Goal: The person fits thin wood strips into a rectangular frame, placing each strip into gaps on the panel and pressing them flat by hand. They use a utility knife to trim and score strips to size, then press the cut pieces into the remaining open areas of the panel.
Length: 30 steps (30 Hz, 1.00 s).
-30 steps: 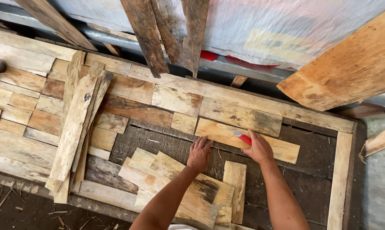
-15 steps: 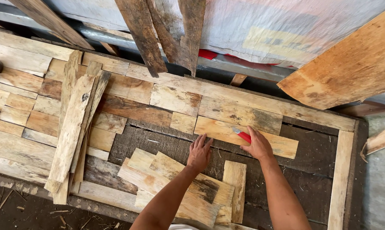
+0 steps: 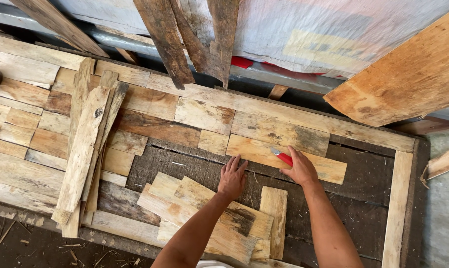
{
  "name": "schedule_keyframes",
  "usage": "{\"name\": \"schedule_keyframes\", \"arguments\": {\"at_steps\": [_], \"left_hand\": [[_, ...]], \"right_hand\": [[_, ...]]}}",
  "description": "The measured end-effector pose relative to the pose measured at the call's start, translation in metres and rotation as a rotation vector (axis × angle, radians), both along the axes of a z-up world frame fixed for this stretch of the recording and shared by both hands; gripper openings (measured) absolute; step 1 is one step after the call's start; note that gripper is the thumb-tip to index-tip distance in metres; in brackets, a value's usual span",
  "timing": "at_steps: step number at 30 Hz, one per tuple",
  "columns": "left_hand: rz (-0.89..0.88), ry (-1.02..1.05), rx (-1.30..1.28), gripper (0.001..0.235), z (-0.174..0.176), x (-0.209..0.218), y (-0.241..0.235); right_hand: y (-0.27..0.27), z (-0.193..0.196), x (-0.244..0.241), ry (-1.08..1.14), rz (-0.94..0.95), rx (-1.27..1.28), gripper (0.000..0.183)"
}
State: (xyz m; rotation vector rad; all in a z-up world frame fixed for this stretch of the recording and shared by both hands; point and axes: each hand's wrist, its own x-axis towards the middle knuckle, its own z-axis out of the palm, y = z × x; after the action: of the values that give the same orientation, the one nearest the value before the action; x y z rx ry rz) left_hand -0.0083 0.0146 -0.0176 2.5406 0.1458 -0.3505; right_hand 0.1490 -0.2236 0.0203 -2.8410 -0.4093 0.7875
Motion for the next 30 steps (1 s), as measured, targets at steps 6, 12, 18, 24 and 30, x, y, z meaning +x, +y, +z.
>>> {"name": "schedule_keyframes", "arguments": {"at_steps": [6,12,18,24,30], "left_hand": [[-0.006,0.002,-0.004,0.055,-0.002,0.0,0.0],[-0.017,-0.026,0.017,0.055,-0.004,-0.002,0.0],[0.051,-0.013,-0.069,0.04,-0.008,-0.001,0.0],[0.451,0.186,-0.382,0.039,0.038,0.009,0.001],[0.548,-0.072,-1.027,0.055,0.048,0.023,-0.011]], "right_hand": [[-0.001,0.0,-0.004,-0.032,0.002,0.048,0.113],[-0.005,-0.001,-0.007,-0.077,0.014,0.117,0.109],[-0.005,0.006,-0.012,-0.047,0.0,0.081,0.109],[0.011,0.047,-0.026,0.115,-0.085,0.091,0.107],[0.03,0.032,-0.05,0.577,-0.227,0.471,0.09]]}}
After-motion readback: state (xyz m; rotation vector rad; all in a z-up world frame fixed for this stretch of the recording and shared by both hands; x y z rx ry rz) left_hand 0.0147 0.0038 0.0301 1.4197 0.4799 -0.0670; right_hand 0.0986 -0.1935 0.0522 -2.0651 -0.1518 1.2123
